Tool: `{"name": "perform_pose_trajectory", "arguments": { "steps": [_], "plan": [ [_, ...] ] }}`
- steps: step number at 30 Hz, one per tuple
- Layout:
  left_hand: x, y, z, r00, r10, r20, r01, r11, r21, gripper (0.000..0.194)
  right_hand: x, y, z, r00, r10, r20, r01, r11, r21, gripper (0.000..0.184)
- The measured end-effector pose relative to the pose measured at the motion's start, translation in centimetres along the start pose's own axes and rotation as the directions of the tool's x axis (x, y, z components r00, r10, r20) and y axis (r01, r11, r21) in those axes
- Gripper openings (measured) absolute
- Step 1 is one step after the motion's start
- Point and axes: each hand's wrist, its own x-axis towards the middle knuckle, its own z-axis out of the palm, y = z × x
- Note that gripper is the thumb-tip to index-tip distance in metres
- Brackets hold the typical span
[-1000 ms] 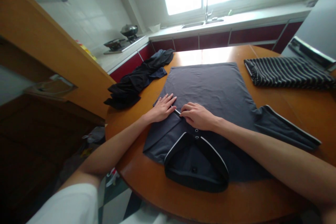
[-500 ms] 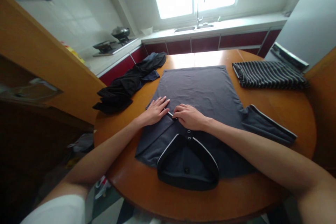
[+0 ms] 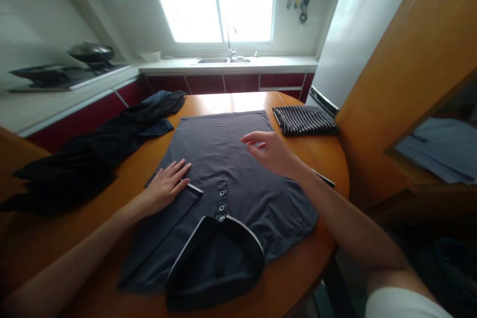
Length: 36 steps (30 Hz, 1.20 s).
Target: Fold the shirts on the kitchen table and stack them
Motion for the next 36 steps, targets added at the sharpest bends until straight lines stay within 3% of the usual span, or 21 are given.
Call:
{"name": "perform_pose_trajectory", "arguments": {
  "steps": [3, 7, 10, 13, 20, 25, 31, 33, 36],
  "plan": [
    [0.3, -0.5, 0.7, 0.999, 0.009, -0.047, -0.008, 1.0, 0.017, 0.063, -2.9, 3.8, -4.1, 0.973, 0.183, -0.138, -0.199, 0.974, -0.112, 0.026],
    [0.7, -0.8, 1.3, 0.997, 0.017, -0.075, -0.015, 1.0, 0.027, 0.063, -8.3, 8.9, -8.1, 0.847, 0.393, -0.359, -0.498, 0.822, -0.276, 0.024],
    [1.0, -0.8, 1.4, 0.997, 0.018, -0.075, -0.016, 0.999, 0.03, 0.065, -12.2, 11.1, -9.3, 0.781, 0.52, -0.347, -0.614, 0.74, -0.275, 0.024],
    [1.2, -0.6, 1.3, 0.997, 0.012, -0.082, -0.01, 1.0, 0.022, 0.065, -14.7, 11.2, -9.2, 0.753, 0.56, -0.346, -0.654, 0.695, -0.298, 0.026],
    [1.4, -0.4, 1.0, 0.996, -0.005, -0.085, 0.005, 1.0, 0.007, 0.064, -15.8, 7.7, -6.9, 0.772, 0.551, -0.318, -0.632, 0.615, -0.471, 0.024],
    [1.5, -0.4, 0.9, 0.996, -0.003, -0.088, 0.001, 1.0, -0.019, 0.063, -16.3, 7.2, -6.1, 0.777, 0.542, -0.32, -0.619, 0.566, -0.545, 0.019],
    [1.6, -0.6, 1.1, 0.997, -0.005, -0.081, 0.002, 0.999, -0.033, 0.063, -16.8, 7.6, -5.3, 0.872, 0.347, -0.346, -0.487, 0.542, -0.685, 0.018],
    [1.6, -0.8, 1.2, 0.996, 0.012, -0.092, -0.015, 0.999, -0.031, 0.063, -16.6, 7.4, -5.0, 0.869, 0.345, -0.354, -0.492, 0.535, -0.686, 0.015],
    [1.6, -0.9, 1.2, 0.996, 0.032, -0.085, -0.035, 0.999, -0.034, 0.064, -16.2, 6.7, -4.8, 0.83, 0.421, -0.366, -0.549, 0.5, -0.67, 0.014]
  ]
}}
